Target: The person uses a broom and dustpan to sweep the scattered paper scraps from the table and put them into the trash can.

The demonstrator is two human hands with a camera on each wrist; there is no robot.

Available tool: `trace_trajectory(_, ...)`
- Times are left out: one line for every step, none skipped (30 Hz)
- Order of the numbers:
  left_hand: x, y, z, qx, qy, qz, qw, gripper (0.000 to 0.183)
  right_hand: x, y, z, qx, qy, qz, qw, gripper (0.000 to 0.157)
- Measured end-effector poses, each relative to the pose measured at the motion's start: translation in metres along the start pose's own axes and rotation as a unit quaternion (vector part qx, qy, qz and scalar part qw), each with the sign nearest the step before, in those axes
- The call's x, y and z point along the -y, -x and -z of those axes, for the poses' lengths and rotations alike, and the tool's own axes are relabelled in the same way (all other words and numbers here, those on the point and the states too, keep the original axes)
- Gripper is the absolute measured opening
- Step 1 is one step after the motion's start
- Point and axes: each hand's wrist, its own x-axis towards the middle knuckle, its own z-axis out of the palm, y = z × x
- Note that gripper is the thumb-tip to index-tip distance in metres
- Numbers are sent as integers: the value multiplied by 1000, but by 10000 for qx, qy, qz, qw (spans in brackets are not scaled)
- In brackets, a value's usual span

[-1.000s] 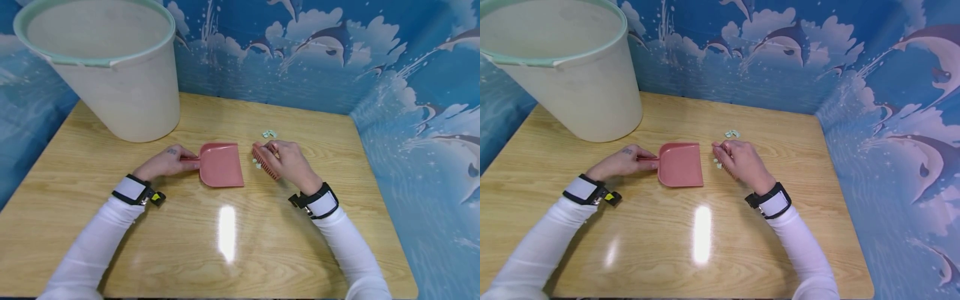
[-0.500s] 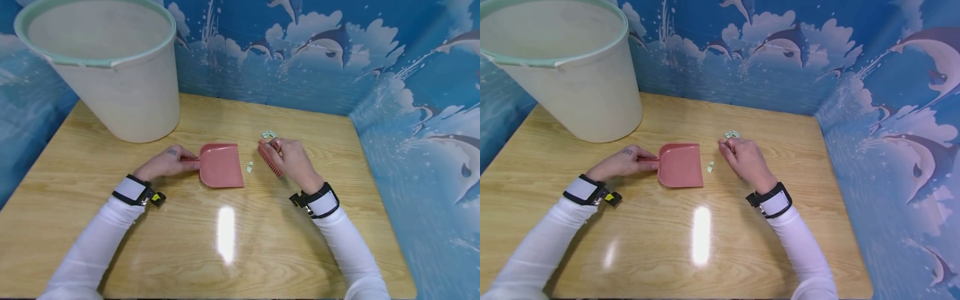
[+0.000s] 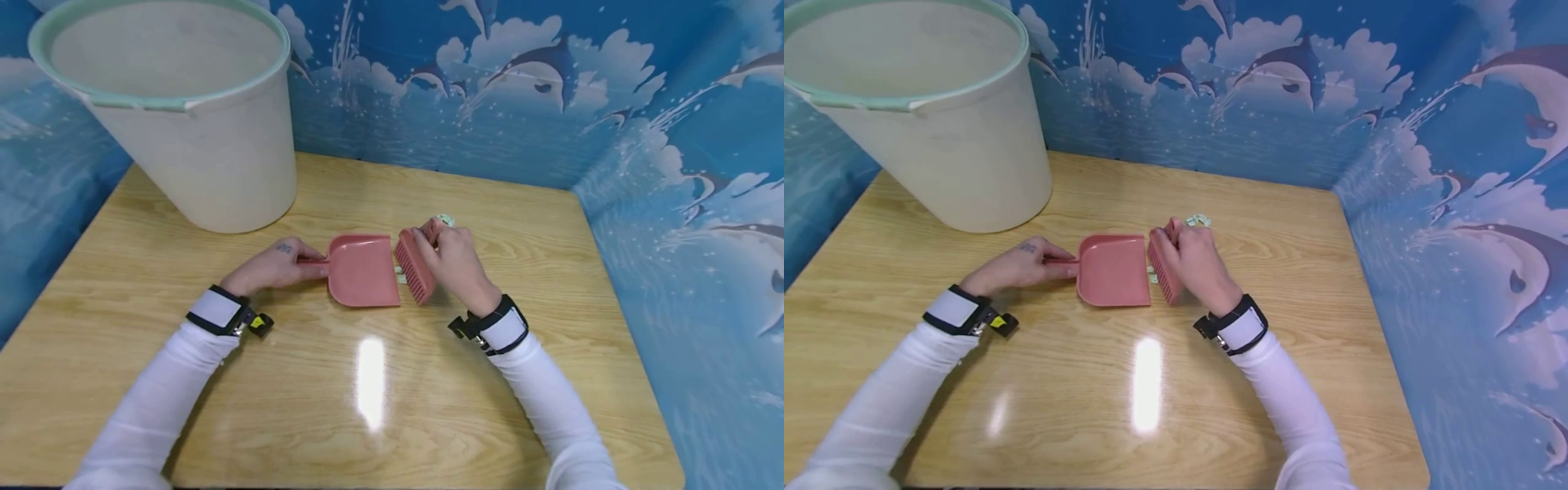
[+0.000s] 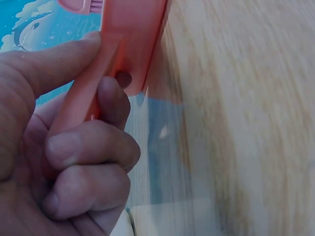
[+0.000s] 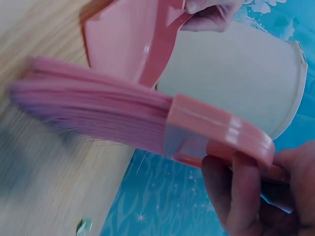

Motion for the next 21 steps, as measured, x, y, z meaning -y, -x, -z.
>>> trace_trajectory(0, 0, 0, -4, 15, -19, 10000, 36, 1, -1, -2, -4, -59, -6, 10000, 43)
trace_trajectory(0, -1, -1, -1, 23, -29, 10000, 36, 1, -2, -3, -3, -142, -13, 9999, 45)
trace_trajectory(0, 0, -1, 9, 31, -52, 10000, 36, 3, -3, -4, -2, -219, -27, 9998, 46)
trace_trajectory(-1, 0, -1, 11, 36, -58, 10000, 36, 4, -4, -6, 15, -322, -51, 9995, 46)
trace_trajectory(-1, 0, 0, 12, 37, -51, 10000, 36, 6, -6, -7, 12, -406, -75, 9991, 46)
trace_trajectory(-1, 1, 0, 15, 42, -33, 10000, 37, 7, -8, -8, 27, -483, -94, 9988, 47)
trace_trajectory(-2, 1, 0, 14, 30, -15, 10000, 37, 9, -9, -9, 43, -542, -121, 9984, 48)
trace_trajectory(-3, 1, 0, 24, 33, 8, 10000, 37, 11, -11, -10, 65, -624, -155, 9979, 47)
trace_trajectory(-3, 1, 0, 33, 32, 25, 10000, 38, 13, -12, -11, 79, -667, -165, 9976, 46)
trace_trajectory(-4, 1, 1, 43, 36, 63, 10000, 38, 15, -14, -12, 104, -715, -156, 9973, 44)
trace_trajectory(-4, 0, 1, 53, 39, 88, 9999, 38, 18, -15, -13, 114, -731, -128, 9972, 43)
trace_trajectory(-4, 0, 1, 62, 44, 95, 9999, 38, 20, -16, -14, 146, -766, -106, 9969, 42)
trace_trajectory(-4, 0, 0, 69, 51, 112, 9999, 38, 22, -18, -16, 168, -784, -78, 9968, 41)
trace_trajectory(-4, 0, 0, 82, 60, 127, 9999, 38, 24, -19, -17, 210, -808, -50, 9965, 40)
trace_trajectory(-4, -1, 0, 85, 49, 128, 9999, 37, 26, -21, -18, 258, -817, -15, 9963, 41)
trace_trajectory(-4, 0, 1, 85, 32, 139, 9999, 36, 29, -22, -20, 312, -893, -3, 9955, 41)
trace_trajectory(-4, 0, 1, 75, 2, 127, 9999, 36, 31, -24, -21, 363, -965, 14, 9947, 40)
trace_trajectory(-4, 0, 1, 83, -13, 114, 9999, 35, 33, -25, -22, 407, -1047, 19, 9937, 40)
trace_trajectory(-4, 0, 1, 95, -20, 100, 9999, 35, 34, -26, -22, 453, -1159, 18, 9922, 40)
trace_trajectory(-4, 0, 1, 103, -25, 73, 9999, 35, 35, -26, -21, 483, -1289, 10, 9905, 37)
trace_trajectory(-5, 0, 1, 113, -32, 45, 9999, 35, 35, -27, -19, 476, -1453, -5, 9882, 33)
